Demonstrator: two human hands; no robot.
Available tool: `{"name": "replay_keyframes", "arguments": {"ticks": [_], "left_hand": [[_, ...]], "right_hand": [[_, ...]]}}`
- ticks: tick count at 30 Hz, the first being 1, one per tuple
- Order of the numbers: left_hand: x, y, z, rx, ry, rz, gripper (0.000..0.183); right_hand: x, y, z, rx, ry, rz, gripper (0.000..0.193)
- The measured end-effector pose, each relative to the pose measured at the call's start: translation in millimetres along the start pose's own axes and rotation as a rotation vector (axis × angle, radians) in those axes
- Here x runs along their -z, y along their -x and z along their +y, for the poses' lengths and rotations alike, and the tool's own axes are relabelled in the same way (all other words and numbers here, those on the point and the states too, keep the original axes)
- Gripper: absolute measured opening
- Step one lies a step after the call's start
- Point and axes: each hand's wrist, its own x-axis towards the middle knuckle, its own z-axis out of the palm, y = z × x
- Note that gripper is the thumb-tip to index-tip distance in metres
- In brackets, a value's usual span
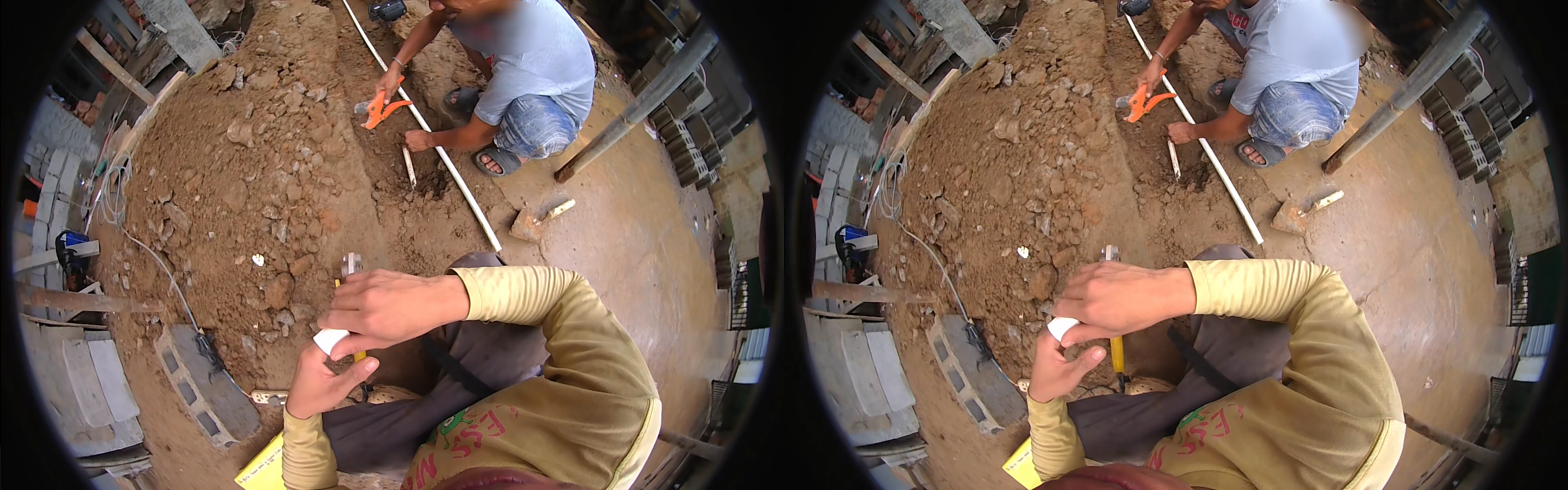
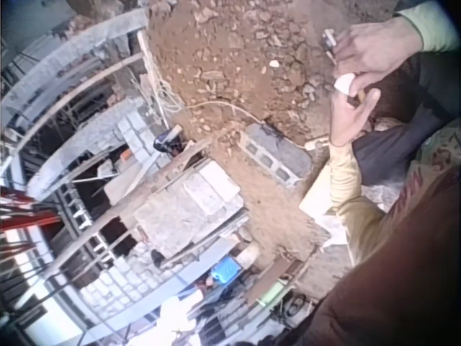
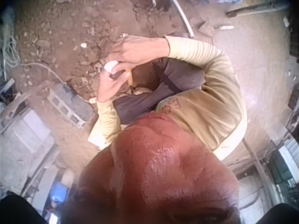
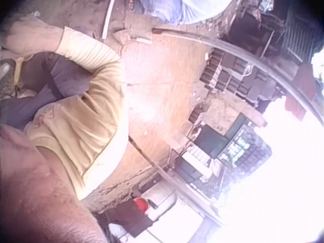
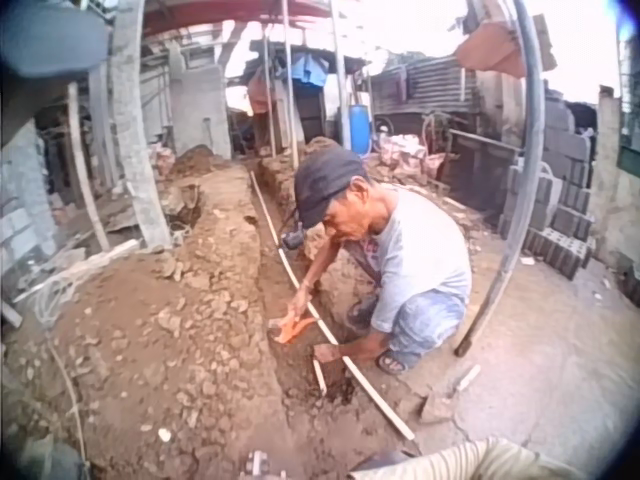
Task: The person sits on the ground at a construction site and handles a white PVC pipe fitting, inspecting it and manipulating it with their hands. They also handle a yellow pipe cutter and an orange pipe cutter, picking them up and placing them down. Another person is visible in the background working with a long white pipe.
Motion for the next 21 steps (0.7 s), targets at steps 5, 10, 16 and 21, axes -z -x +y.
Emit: {"name": "replay_keyframes", "arguments": {"ticks": [5, 10, 16, 21], "left_hand": [[-3, 5, -8, 0.014, -0.020, 0.182, 0.022], [-3, 5, -7, 0.061, -0.085, 0.208, 0.025], [-5, 2, -3, 0.038, -0.118, 0.234, 0.026], [-6, -2, 1, -0.032, -0.185, 0.242, 0.024]], "right_hand": [[-1, -4, -2, 0.008, 0.036, -0.027, 0.041], [0, -2, 0, 0.045, 0.036, 0.010, 0.039], [-1, 3, 2, -0.013, 0.071, -0.049, 0.037], [0, 3, 3, -0.057, 0.079, -0.068, 0.035]]}}
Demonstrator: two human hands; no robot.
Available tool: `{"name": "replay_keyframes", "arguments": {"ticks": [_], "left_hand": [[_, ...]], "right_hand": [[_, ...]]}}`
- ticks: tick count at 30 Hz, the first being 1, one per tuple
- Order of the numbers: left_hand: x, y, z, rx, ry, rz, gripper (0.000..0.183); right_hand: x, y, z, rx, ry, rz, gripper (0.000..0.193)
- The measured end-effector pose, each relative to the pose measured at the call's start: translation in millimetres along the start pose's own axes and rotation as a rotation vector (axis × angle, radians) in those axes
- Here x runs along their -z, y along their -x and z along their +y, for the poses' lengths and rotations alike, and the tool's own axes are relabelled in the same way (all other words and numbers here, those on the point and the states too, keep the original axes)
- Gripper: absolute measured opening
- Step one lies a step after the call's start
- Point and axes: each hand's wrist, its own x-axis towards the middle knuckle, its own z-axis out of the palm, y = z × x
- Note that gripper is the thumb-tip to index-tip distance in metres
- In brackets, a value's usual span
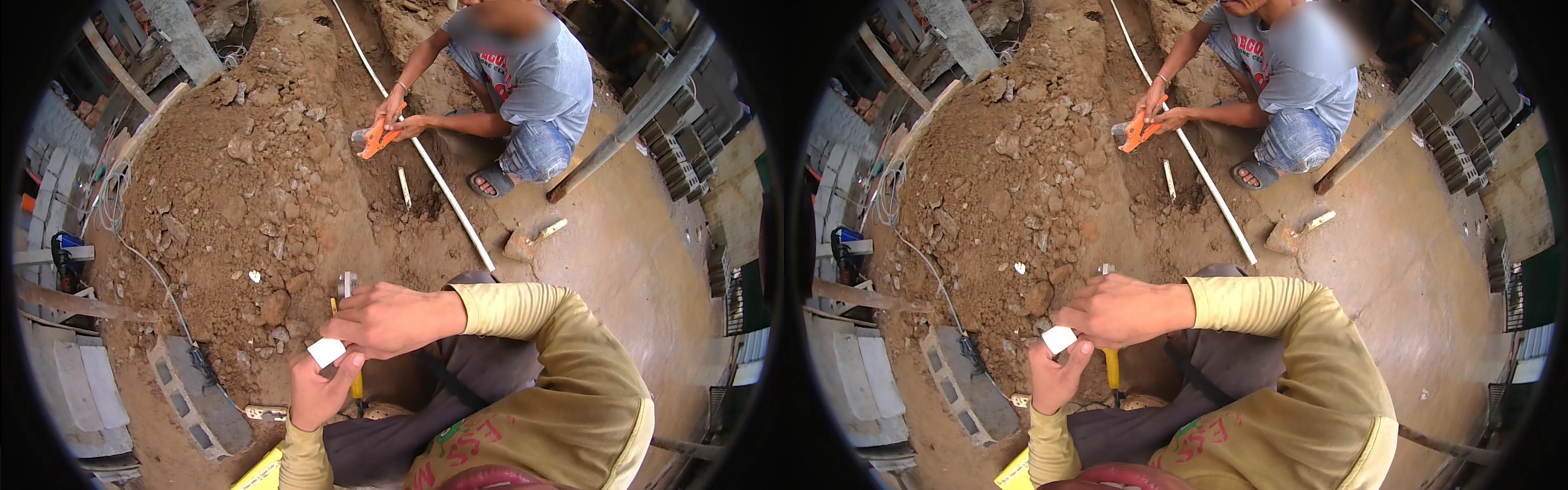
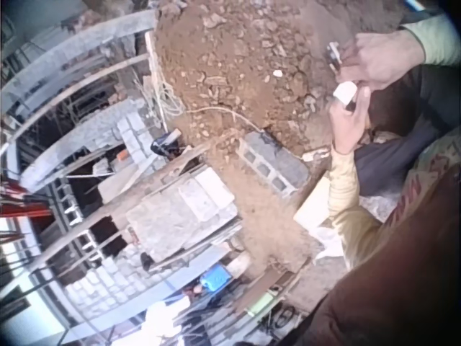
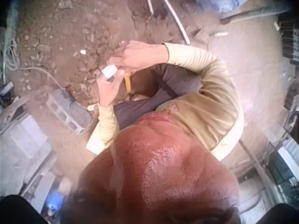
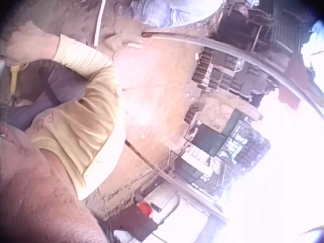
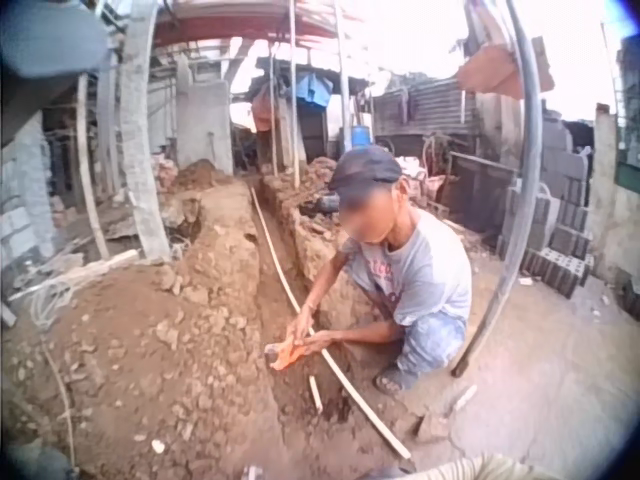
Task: The person sits on the ground at a construction site and handles a white PVC pipe fitting, inspecting it and manipulating it with their hands. They also handle a yellow pipe cutter and an orange pipe cutter, picking them up and placing them down. Another person is visible in the background working with a long white pipe.
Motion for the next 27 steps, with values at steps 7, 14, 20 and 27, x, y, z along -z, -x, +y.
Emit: {"name": "replay_keyframes", "arguments": {"ticks": [7, 14, 20, 27], "left_hand": [[1, 1, 0, -0.065, -0.025, 0.019, 0.020], [0, -1, -2, -0.066, -0.127, 0.028, 0.017], [-2, -2, -2, -0.102, -0.183, 0.022, 0.017], [-2, -4, -2, -0.097, -0.196, 0.019, 0.019]], "right_hand": [[3, -5, -2, 0.042, -0.026, 0.043, 0.037], [0, -6, 1, 0.037, -0.010, 0.012, 0.039], [-3, -2, 7, 0.006, 0.042, -0.031, 0.034], [-3, 0, 10, 0.001, 0.047, -0.046, 0.034]]}}
